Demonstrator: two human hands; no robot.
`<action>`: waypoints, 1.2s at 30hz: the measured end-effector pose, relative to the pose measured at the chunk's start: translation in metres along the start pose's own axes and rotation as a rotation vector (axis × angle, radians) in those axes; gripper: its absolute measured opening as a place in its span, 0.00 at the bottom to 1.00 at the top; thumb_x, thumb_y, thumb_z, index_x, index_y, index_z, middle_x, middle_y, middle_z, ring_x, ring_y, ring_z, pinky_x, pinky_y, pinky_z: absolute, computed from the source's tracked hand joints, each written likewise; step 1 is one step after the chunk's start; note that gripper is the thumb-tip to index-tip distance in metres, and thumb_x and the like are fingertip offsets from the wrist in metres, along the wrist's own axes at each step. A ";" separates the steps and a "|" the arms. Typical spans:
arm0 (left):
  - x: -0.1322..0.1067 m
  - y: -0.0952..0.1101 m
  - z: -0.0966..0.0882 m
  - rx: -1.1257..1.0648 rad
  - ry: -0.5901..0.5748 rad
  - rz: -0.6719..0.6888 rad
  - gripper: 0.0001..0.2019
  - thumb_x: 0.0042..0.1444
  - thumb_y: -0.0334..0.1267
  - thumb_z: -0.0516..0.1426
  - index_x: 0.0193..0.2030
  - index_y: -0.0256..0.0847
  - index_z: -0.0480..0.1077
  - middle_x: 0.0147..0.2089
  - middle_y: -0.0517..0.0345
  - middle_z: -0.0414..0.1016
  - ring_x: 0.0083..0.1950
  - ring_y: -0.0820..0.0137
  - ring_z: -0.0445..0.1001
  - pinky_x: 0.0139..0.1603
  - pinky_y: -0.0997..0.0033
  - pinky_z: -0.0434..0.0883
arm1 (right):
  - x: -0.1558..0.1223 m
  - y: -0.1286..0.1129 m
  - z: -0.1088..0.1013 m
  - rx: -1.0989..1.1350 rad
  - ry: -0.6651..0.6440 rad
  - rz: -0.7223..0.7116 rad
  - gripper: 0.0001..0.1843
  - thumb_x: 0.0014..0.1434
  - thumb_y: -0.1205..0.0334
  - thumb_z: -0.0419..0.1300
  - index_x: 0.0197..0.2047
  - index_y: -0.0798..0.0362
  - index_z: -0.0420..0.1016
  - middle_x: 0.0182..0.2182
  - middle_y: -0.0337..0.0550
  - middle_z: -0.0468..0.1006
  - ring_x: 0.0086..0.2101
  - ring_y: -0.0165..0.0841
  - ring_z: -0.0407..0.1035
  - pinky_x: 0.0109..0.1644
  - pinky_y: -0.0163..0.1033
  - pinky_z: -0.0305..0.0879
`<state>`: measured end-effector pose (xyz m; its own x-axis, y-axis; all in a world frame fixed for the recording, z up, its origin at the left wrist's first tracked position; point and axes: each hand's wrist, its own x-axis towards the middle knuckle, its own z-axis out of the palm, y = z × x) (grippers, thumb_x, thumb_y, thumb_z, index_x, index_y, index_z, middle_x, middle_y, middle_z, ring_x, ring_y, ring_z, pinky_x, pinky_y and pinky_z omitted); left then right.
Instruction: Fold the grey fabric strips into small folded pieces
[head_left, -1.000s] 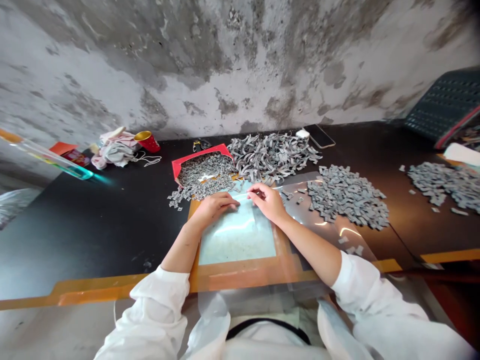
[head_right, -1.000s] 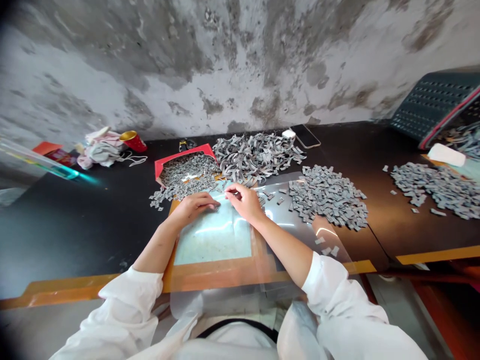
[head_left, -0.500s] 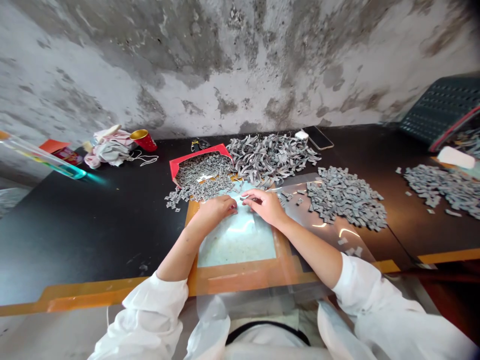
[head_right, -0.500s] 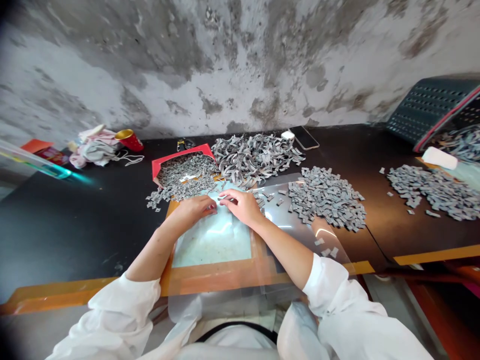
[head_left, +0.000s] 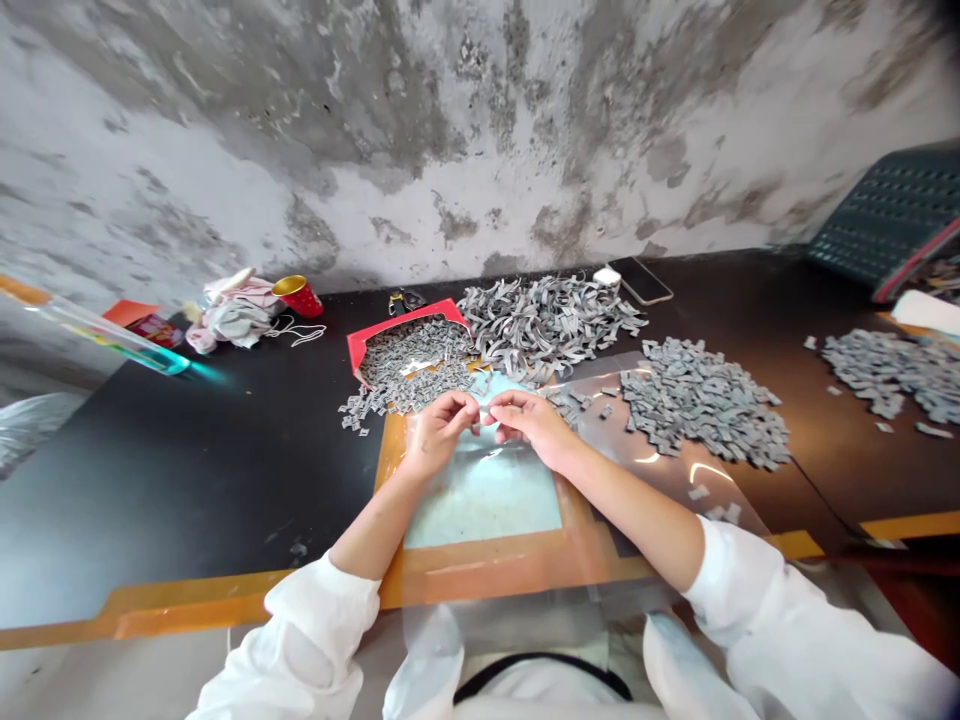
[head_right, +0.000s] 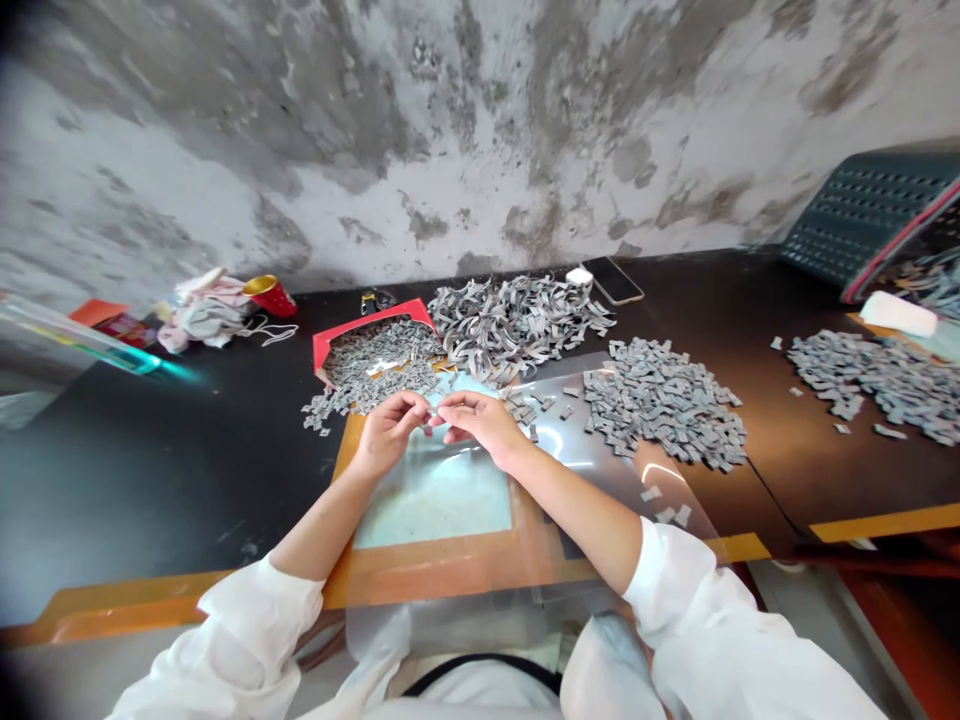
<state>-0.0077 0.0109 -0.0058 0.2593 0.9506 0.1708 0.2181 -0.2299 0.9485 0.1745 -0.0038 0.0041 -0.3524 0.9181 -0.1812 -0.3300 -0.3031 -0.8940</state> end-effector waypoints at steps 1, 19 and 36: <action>0.000 -0.001 0.002 0.021 -0.004 -0.005 0.14 0.61 0.48 0.55 0.36 0.38 0.70 0.30 0.58 0.72 0.30 0.72 0.71 0.33 0.72 0.68 | 0.001 0.000 0.000 0.002 -0.008 0.002 0.16 0.48 0.53 0.69 0.35 0.53 0.74 0.31 0.40 0.81 0.24 0.26 0.71 0.33 0.35 0.70; -0.006 0.016 0.015 0.413 -0.621 0.324 0.15 0.53 0.49 0.62 0.43 0.43 0.78 0.39 0.51 0.77 0.42 0.64 0.73 0.46 0.66 0.68 | 0.009 0.001 -0.014 -0.089 0.071 -0.147 0.14 0.49 0.53 0.66 0.34 0.53 0.72 0.27 0.35 0.77 0.22 0.23 0.67 0.31 0.32 0.67; -0.003 0.004 -0.006 0.020 -0.114 0.026 0.12 0.53 0.41 0.63 0.42 0.39 0.72 0.32 0.54 0.78 0.33 0.67 0.77 0.35 0.68 0.73 | 0.006 -0.004 -0.018 0.065 0.029 -0.025 0.15 0.46 0.54 0.69 0.33 0.52 0.72 0.26 0.33 0.73 0.24 0.23 0.66 0.30 0.30 0.65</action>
<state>-0.0135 0.0081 -0.0007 0.3702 0.9146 0.1625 0.2284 -0.2592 0.9384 0.1893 0.0080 -0.0007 -0.3179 0.9324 -0.1721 -0.3947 -0.2952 -0.8701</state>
